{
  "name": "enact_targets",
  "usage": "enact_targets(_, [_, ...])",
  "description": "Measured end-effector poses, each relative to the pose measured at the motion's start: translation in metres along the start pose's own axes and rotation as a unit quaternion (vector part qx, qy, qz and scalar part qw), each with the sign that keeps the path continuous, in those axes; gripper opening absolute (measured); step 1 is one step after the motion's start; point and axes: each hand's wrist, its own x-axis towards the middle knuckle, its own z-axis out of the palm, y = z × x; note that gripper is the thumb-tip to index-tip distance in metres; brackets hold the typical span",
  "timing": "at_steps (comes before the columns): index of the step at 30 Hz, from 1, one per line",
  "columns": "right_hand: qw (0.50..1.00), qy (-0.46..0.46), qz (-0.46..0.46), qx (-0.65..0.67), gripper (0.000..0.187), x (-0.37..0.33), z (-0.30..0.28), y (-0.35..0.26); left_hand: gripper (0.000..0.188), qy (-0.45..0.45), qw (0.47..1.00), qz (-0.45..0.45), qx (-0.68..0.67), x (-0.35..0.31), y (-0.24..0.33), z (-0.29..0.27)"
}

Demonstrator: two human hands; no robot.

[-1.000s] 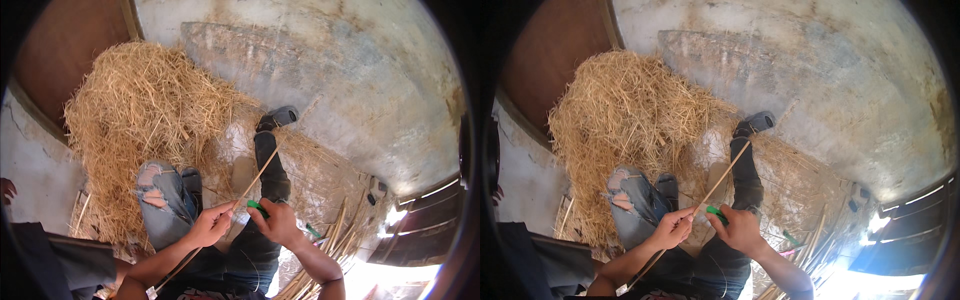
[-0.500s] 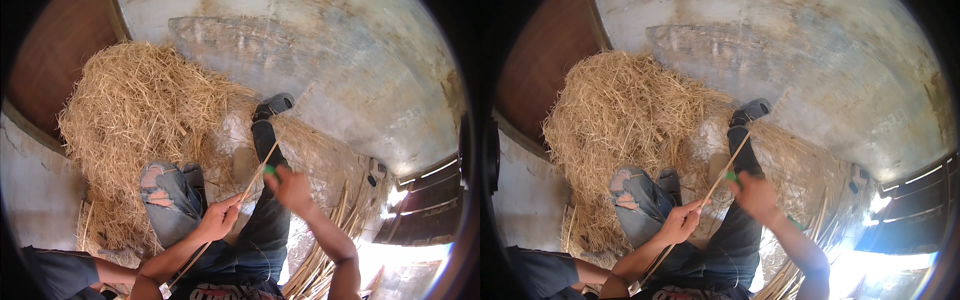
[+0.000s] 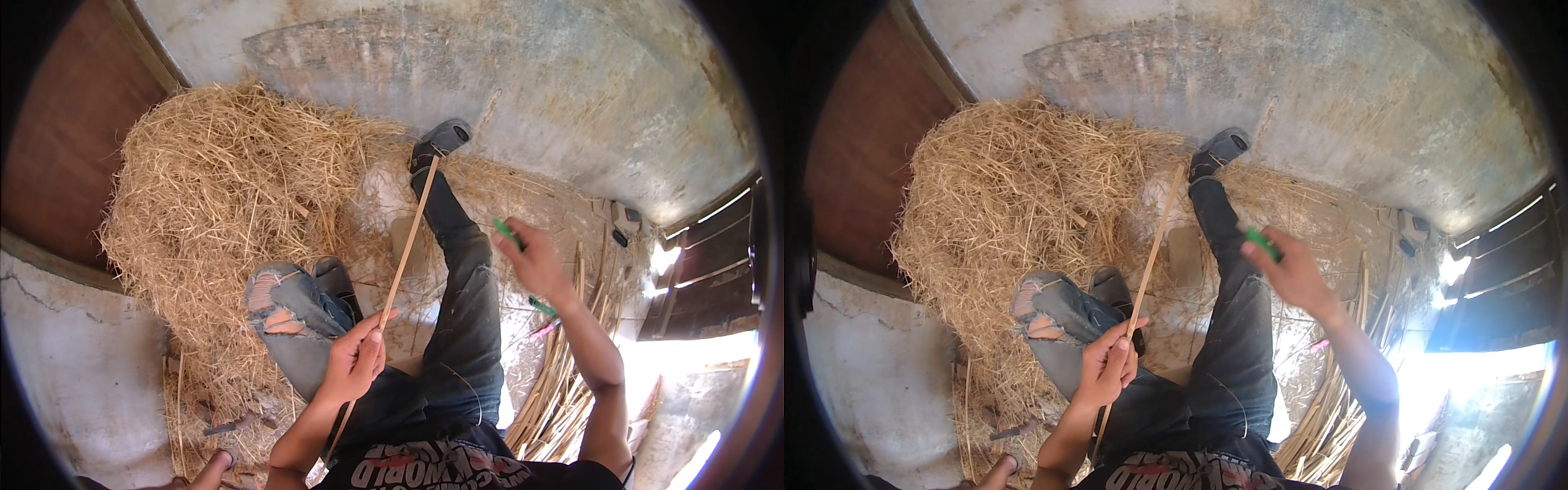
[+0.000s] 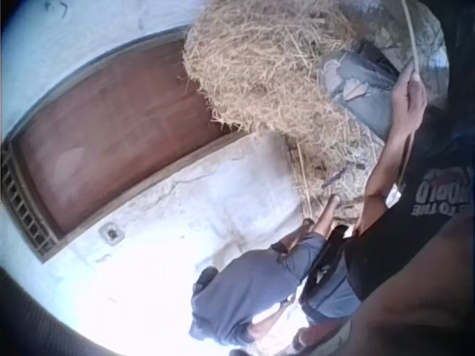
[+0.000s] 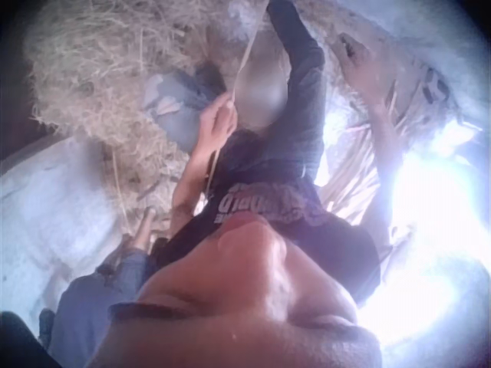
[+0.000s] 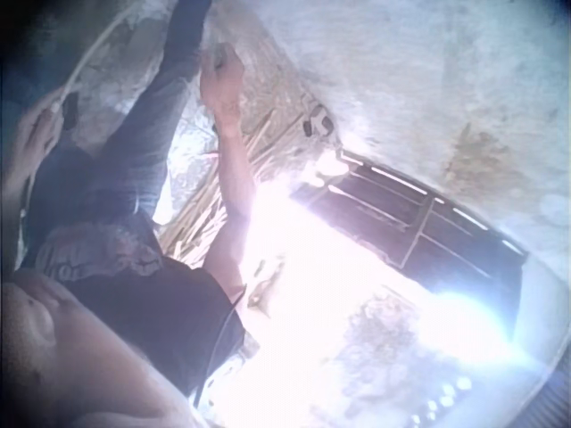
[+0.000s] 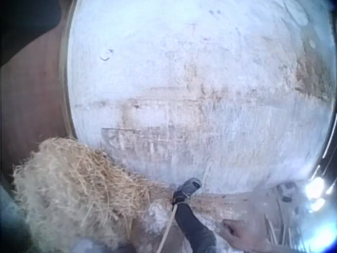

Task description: The person strips layers from a bamboo pole using a small green-handled utility knife, holding the pole with their left hand and running the blade along its length with their right hand.

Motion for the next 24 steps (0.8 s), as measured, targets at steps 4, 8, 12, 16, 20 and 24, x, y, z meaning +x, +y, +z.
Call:
enact_targets(4, [0.992, -0.061, -0.1, 0.047, 0.029, -0.027, 0.021, -0.047, 0.044, -0.021, 0.999, 0.036, -0.026, 0.001, 0.016, 0.01])
enact_targets(8, [0.982, -0.09, -0.124, 0.107, 0.038, -0.038, 0.022, -0.083, 0.046, -0.044, 0.996, 0.07, -0.029, 0.004, 0.027, 0.016])
enact_targets(12, [0.974, -0.107, -0.14, 0.143, 0.036, -0.029, 0.006, -0.122, 0.043, -0.047, 0.995, 0.07, -0.05, 0.013, 0.046, 0.018])
enact_targets(16, [0.975, -0.102, -0.17, 0.1, 0.035, 0.004, -0.006, -0.13, 0.045, -0.045, 0.994, 0.101, -0.01, 0.04, 0.058, 0.018])
enact_targets(20, [0.978, -0.074, -0.18, 0.076, 0.029, 0.035, -0.014, -0.129, 0.046, -0.05, 0.993, 0.098, 0.033, 0.082, 0.075, 0.015])
enact_targets(24, [0.956, 0.035, -0.29, 0.039, 0.032, 0.065, -0.002, -0.106, 0.045, -0.064, 0.994, 0.075, 0.04, 0.122, 0.088, 0.002])
